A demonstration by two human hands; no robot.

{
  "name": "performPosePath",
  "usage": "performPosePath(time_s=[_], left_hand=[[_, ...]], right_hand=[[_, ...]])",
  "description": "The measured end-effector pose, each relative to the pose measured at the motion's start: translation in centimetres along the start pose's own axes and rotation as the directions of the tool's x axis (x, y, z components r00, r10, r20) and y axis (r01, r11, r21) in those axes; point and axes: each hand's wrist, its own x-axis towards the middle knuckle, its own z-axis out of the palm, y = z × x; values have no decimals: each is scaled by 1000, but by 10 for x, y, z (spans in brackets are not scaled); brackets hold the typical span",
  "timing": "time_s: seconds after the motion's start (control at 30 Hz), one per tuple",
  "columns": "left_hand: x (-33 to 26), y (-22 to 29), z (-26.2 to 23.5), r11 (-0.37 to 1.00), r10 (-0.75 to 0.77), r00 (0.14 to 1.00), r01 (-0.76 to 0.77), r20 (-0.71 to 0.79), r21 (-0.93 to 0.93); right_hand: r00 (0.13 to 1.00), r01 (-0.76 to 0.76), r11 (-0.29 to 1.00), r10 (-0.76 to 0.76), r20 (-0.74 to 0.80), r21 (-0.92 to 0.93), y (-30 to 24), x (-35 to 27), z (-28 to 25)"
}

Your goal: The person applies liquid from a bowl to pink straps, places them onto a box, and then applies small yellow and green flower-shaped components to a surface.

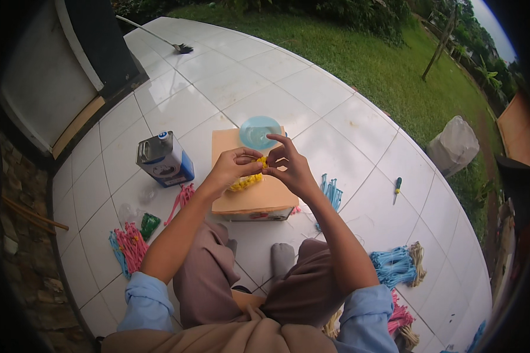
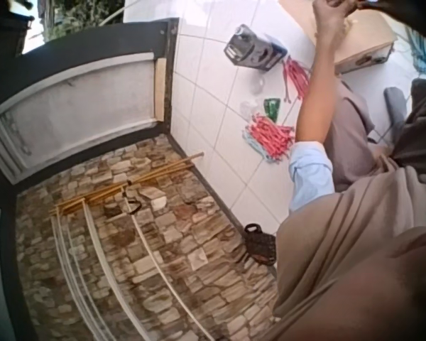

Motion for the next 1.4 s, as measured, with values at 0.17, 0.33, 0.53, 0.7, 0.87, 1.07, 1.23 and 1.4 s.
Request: performPosePath(time_s=[0.17,0.33,0.53,0.7,0.87,1.07,1.23,1.4], left_hand=[[2,1,-4,993,-100,994,96,53,75],[3,-4,-6,996,-85,996,85,29,4],[7,-9,-10,968,-68,991,94,-114,234],[7,-15,-13,996,-80,991,83,-106,30],[9,-14,-10,987,-86,987,66,-134,-143],[10,-12,-8,981,-107,994,100,-35,-169],[8,-11,-10,986,-112,993,117,46,-118],[11,-12,-11,985,-140,989,145,56,-90]], right_hand=[[996,-41,999,41,76,5,3,-2,-2],[998,-49,994,54,-44,98,5,0,3],[964,-265,954,263,-27,-144,72,-13,9],[949,-150,762,291,126,-629,80,-18,21],[990,-81,997,79,-114,-11,29,5,10],[1000,8,979,-12,19,202,19,8,10],[976,-212,904,178,124,371,17,3,-2],[957,-290,821,242,160,492,31,1,-3]])
